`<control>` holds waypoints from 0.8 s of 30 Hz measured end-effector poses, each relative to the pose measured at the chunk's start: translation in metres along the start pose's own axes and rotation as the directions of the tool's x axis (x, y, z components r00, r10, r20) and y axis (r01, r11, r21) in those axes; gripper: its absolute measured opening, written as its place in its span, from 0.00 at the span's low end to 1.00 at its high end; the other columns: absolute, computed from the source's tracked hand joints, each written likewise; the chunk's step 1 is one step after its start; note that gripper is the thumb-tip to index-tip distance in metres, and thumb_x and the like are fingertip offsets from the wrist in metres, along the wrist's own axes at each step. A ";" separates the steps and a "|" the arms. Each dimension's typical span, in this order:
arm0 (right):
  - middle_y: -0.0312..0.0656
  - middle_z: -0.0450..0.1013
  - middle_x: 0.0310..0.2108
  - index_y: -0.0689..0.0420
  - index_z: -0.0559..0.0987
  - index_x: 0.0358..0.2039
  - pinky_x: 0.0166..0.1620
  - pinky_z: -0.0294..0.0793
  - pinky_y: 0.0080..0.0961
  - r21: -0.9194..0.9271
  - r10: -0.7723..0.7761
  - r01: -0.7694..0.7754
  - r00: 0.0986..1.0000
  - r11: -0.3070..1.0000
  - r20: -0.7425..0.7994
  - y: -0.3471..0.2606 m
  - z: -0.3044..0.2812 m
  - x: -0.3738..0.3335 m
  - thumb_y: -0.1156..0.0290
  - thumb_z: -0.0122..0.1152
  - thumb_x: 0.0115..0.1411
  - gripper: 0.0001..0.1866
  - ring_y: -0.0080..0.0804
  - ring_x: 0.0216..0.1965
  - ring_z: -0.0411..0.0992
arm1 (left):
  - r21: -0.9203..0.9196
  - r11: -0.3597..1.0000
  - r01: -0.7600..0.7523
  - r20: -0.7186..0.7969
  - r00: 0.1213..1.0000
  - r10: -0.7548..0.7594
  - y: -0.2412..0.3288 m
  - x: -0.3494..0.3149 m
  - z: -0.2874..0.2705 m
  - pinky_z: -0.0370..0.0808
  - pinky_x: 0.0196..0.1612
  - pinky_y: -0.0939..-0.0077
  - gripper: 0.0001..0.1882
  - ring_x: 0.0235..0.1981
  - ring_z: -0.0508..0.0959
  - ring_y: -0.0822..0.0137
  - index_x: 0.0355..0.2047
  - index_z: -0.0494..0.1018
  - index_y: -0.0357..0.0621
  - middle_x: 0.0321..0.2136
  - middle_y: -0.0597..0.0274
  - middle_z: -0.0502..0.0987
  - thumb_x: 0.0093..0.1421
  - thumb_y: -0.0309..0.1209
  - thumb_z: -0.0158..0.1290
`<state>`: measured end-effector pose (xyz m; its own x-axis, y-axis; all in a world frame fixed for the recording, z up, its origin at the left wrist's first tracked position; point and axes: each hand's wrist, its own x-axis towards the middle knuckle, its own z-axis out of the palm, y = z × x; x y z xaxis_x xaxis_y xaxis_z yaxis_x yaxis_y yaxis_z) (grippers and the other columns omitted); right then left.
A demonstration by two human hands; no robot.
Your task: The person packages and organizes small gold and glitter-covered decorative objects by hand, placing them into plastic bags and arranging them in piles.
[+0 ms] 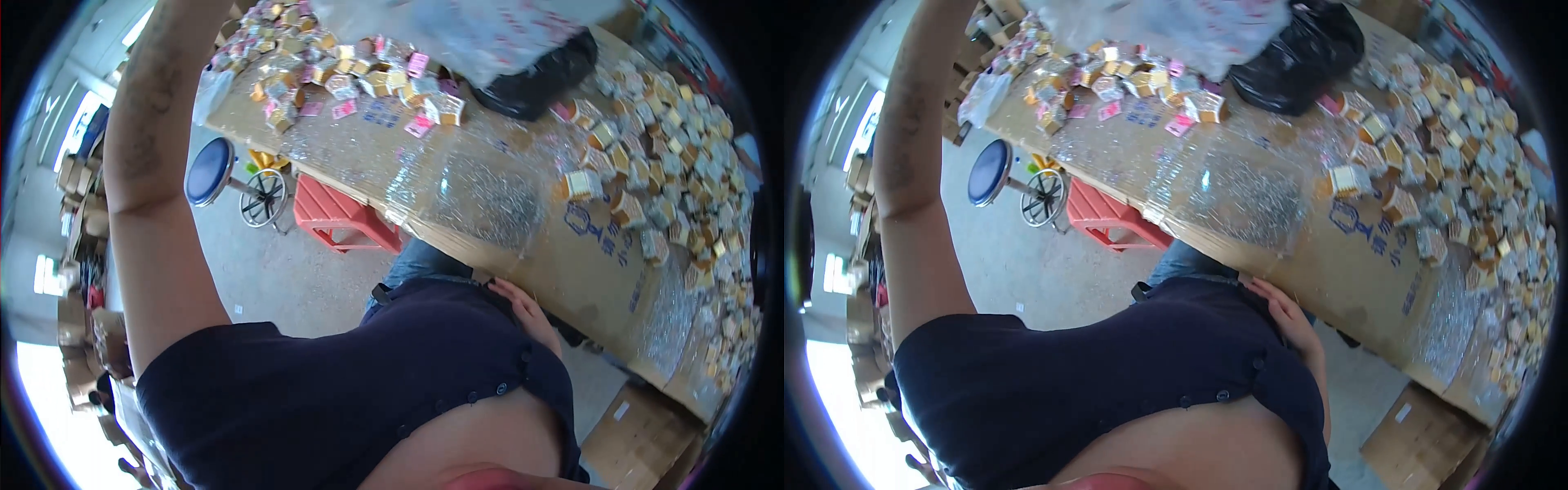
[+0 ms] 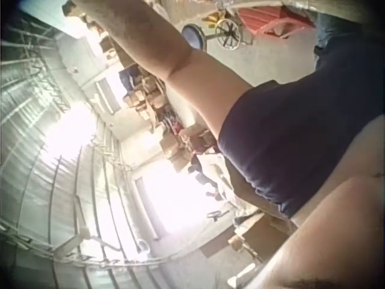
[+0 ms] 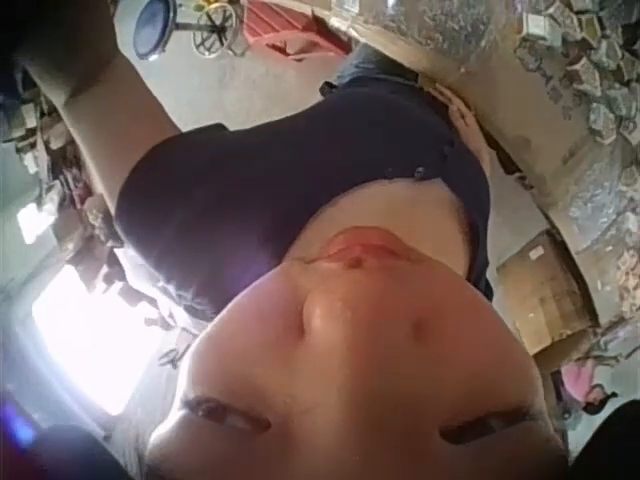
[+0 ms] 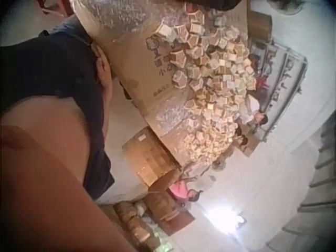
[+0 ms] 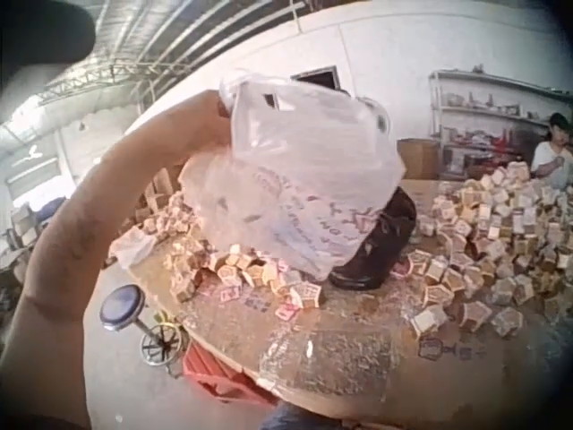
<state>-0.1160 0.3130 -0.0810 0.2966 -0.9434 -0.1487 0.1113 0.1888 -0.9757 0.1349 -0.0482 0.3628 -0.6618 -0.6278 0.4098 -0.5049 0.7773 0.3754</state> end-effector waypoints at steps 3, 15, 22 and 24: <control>0.46 0.66 0.62 0.63 0.64 0.65 0.67 0.51 0.28 -0.002 0.006 -0.006 1.000 1.000 -0.020 0.005 -0.008 -0.006 0.52 0.39 0.73 0.30 0.32 0.65 0.59 | 0.050 0.977 0.206 -0.042 0.978 -0.205 -0.093 -0.036 -0.036 0.75 0.42 0.71 0.15 0.34 0.79 0.67 0.43 0.79 0.39 0.33 0.59 0.81 0.58 0.33 0.61; 0.46 0.70 0.57 0.57 0.73 0.58 0.65 0.58 0.28 -0.197 0.244 -0.288 0.945 0.937 -0.220 0.019 -0.018 0.026 0.53 0.46 0.71 0.25 0.38 0.61 0.65 | -0.012 0.744 0.668 -0.530 0.626 -0.571 -0.421 -0.197 -0.103 0.75 0.35 0.70 0.19 0.27 0.79 0.69 0.42 0.81 0.45 0.28 0.61 0.81 0.53 0.40 0.63; 0.47 0.71 0.57 0.56 0.73 0.58 0.64 0.59 0.29 -0.438 0.110 -0.255 0.938 0.862 -0.330 0.024 -0.038 0.100 0.54 0.47 0.70 0.24 0.40 0.61 0.65 | -0.324 0.602 0.730 -0.753 0.186 -0.631 -0.564 -0.186 -0.030 0.76 0.36 0.71 0.15 0.28 0.80 0.70 0.40 0.83 0.46 0.29 0.63 0.82 0.53 0.37 0.63; 0.48 0.71 0.57 0.56 0.73 0.58 0.64 0.59 0.29 -0.497 0.087 -0.271 0.928 0.824 -0.362 0.028 -0.042 0.113 0.54 0.48 0.70 0.24 0.40 0.61 0.65 | -0.437 0.681 0.588 -0.702 0.250 -0.666 -0.611 -0.177 -0.007 0.75 0.44 0.71 0.26 0.42 0.80 0.65 0.52 0.76 0.43 0.43 0.54 0.81 0.54 0.40 0.63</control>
<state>-0.1187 0.2000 -0.1315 -0.0587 -0.9579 -0.2810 -0.4602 0.2758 -0.8439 0.5641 -0.4121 0.0666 0.5602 -0.7041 0.4363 -0.4910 0.1420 0.8595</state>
